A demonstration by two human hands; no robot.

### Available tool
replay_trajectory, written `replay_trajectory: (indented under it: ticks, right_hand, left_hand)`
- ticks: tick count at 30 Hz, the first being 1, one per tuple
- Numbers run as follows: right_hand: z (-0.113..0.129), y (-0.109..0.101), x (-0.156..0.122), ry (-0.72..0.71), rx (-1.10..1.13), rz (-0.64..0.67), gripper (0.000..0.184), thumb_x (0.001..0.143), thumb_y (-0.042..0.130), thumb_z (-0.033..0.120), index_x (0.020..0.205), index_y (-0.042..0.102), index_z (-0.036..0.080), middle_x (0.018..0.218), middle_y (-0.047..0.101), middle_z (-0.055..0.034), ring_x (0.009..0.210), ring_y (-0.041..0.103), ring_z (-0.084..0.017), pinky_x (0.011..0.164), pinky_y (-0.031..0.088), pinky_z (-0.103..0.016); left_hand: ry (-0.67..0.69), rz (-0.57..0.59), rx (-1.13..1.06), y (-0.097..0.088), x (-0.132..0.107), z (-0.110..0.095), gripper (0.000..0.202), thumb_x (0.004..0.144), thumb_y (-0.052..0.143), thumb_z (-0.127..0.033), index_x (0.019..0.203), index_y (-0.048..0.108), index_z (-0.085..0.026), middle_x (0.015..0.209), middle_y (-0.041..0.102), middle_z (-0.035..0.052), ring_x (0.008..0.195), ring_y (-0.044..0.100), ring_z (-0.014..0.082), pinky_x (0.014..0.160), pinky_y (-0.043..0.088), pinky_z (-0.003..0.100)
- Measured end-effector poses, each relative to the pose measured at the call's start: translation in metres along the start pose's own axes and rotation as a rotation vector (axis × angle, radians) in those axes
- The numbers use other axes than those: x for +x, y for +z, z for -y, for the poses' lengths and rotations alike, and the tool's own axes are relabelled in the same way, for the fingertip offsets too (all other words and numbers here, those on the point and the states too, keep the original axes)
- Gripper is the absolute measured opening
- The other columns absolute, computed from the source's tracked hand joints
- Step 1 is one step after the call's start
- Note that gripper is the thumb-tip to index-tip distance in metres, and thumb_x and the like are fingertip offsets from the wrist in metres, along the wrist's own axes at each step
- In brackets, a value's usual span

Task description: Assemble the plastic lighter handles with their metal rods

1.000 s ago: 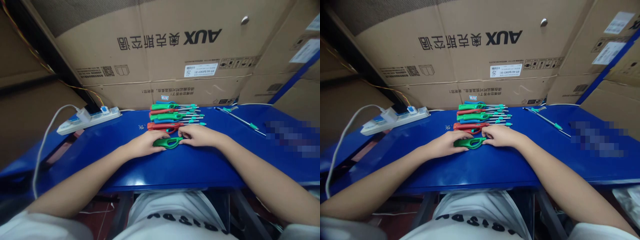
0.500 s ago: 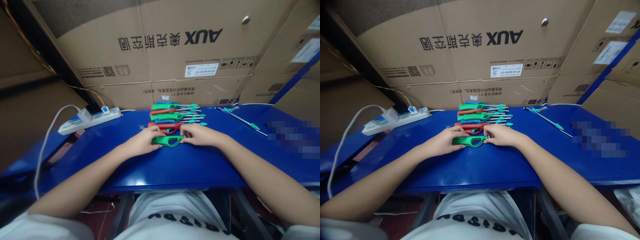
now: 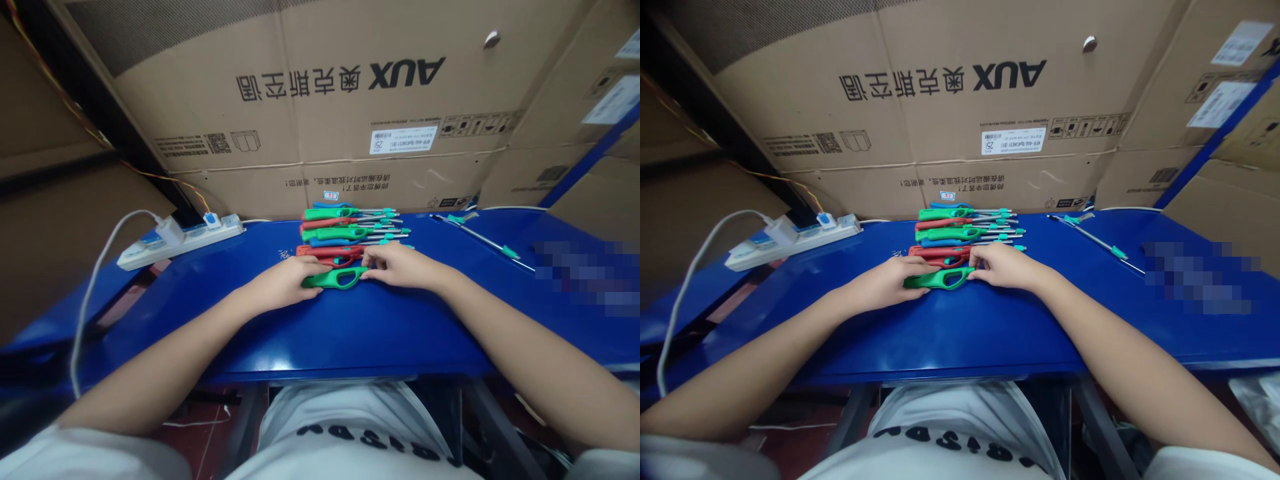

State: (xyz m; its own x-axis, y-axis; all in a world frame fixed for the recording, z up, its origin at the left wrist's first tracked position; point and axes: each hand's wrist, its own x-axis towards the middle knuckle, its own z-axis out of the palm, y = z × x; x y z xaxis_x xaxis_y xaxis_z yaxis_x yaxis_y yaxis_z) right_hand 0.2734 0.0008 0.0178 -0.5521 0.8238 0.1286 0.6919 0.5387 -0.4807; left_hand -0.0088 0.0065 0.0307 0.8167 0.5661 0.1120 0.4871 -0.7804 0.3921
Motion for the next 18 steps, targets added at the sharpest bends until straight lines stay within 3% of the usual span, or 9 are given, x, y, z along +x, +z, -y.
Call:
replay_trajectory:
  ticks: [5, 11, 14, 18]
  right_hand:
    - [-0.003, -0.001, 0.001, 0.046, 0.247, -0.112, 0.025, 0.081, 0.07, 0.042, 0.085, 0.063, 0.019, 0.065, 0.063, 0.0011, 0.053, 0.052, -0.012, 0.052, 0.038, -0.025]
    - [0.002, -0.003, 0.003, 0.154, 0.582, -0.239, 0.043, 0.073, 0.076, 0.054, 0.089, 0.058, 0.019, 0.066, 0.064, 0.0011, 0.042, 0.049, -0.01, 0.043, 0.039, -0.025]
    - [0.003, -0.003, 0.004, 0.096, 0.491, -0.284, 0.036, 0.081, 0.07, 0.051, 0.092, 0.061, 0.018, 0.078, 0.07, -0.004, 0.052, 0.056, -0.013, 0.05, 0.045, -0.028]
    - [0.0, 0.003, 0.007, -0.107, 0.066, -0.329, 0.017, 0.092, 0.06, 0.034, 0.099, 0.066, 0.019, 0.098, 0.072, -0.0088, 0.089, 0.065, -0.022, 0.08, 0.051, -0.038]
  left_hand:
    - [-0.023, -0.037, -0.008, 0.0, 0.001, 0.004, 0.035, 0.089, 0.063, -0.021, 0.123, 0.069, -0.021, 0.111, 0.074, 0.0074, 0.097, 0.069, 0.0221, 0.087, 0.051, 0.031]
    - [-0.014, -0.135, -0.085, 0.008, 0.004, 0.004, 0.04, 0.09, 0.067, -0.029, 0.129, 0.066, -0.022, 0.113, 0.075, 0.0057, 0.097, 0.069, 0.0213, 0.084, 0.052, 0.03]
    - [-0.014, -0.13, -0.034, -0.008, 0.001, 0.004, 0.039, 0.09, 0.064, -0.032, 0.127, 0.068, -0.021, 0.113, 0.075, 0.0065, 0.096, 0.069, 0.0212, 0.085, 0.052, 0.03]
    - [-0.137, -0.14, 0.093, -0.054, -0.011, 0.028, 0.04, 0.086, 0.066, -0.042, 0.118, 0.073, -0.019, 0.114, 0.075, 0.0065, 0.096, 0.07, 0.0231, 0.086, 0.052, 0.03]
